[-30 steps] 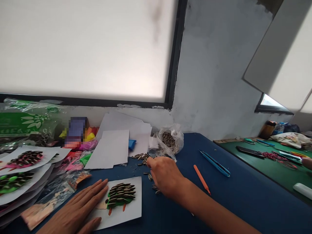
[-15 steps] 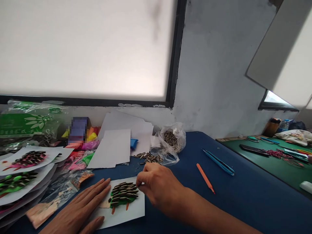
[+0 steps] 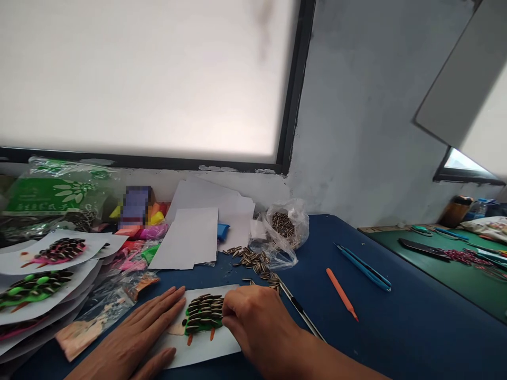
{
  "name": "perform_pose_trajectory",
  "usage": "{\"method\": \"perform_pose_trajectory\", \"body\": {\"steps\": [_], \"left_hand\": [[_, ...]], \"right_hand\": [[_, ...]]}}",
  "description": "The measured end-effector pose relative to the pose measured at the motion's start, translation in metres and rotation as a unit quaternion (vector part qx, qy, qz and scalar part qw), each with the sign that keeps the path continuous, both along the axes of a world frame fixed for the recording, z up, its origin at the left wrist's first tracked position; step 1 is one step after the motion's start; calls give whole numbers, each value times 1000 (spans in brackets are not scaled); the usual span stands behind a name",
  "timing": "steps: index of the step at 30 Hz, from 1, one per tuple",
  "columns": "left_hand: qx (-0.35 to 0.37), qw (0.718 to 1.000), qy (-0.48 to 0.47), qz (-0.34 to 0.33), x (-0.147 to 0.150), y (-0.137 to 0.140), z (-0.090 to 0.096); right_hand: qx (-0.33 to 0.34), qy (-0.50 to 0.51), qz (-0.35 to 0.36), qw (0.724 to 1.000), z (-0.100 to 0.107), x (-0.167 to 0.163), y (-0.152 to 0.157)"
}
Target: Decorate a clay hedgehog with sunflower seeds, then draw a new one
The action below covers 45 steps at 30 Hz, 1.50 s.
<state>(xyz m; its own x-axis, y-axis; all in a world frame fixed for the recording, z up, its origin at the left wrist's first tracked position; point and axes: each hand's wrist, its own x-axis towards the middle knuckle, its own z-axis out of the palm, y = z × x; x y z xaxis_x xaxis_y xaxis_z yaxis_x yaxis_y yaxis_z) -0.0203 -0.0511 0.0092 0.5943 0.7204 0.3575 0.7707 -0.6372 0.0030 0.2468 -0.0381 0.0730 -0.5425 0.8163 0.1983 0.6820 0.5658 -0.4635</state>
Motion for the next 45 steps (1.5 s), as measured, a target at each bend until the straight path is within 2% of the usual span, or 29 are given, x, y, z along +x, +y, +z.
{"method": "perform_pose_trajectory", "body": {"steps": [4, 9, 18, 25, 28, 34, 38, 45], "left_hand": [[4, 1000, -25, -17, -1, 2, -2], [6, 999, -33, -26, -3, 5, -4], [-3, 999, -36, -35, -4, 5, -8], [-3, 996, -77, -38, 5, 2, 9], [-29, 993, -97, -54, 12, 5, 13], [-85, 985, -112, -103, 23, 15, 1], [-99, 983, -115, -101, 25, 16, -1], [-60, 989, -109, -81, 31, 11, -5]], "right_hand": [[-1, 31, -2, 1000, -17, 2, -2], [17, 122, -26, 992, -32, 10, -9], [54, 108, -29, 992, -37, 12, -10], [66, 123, -36, 990, -45, 10, -14], [96, 134, -29, 986, -48, 6, -14], [110, 126, -29, 985, -53, 1, -12], [101, 120, -21, 987, -54, 0, -11], [91, 111, -24, 989, -54, -1, -10]]}}
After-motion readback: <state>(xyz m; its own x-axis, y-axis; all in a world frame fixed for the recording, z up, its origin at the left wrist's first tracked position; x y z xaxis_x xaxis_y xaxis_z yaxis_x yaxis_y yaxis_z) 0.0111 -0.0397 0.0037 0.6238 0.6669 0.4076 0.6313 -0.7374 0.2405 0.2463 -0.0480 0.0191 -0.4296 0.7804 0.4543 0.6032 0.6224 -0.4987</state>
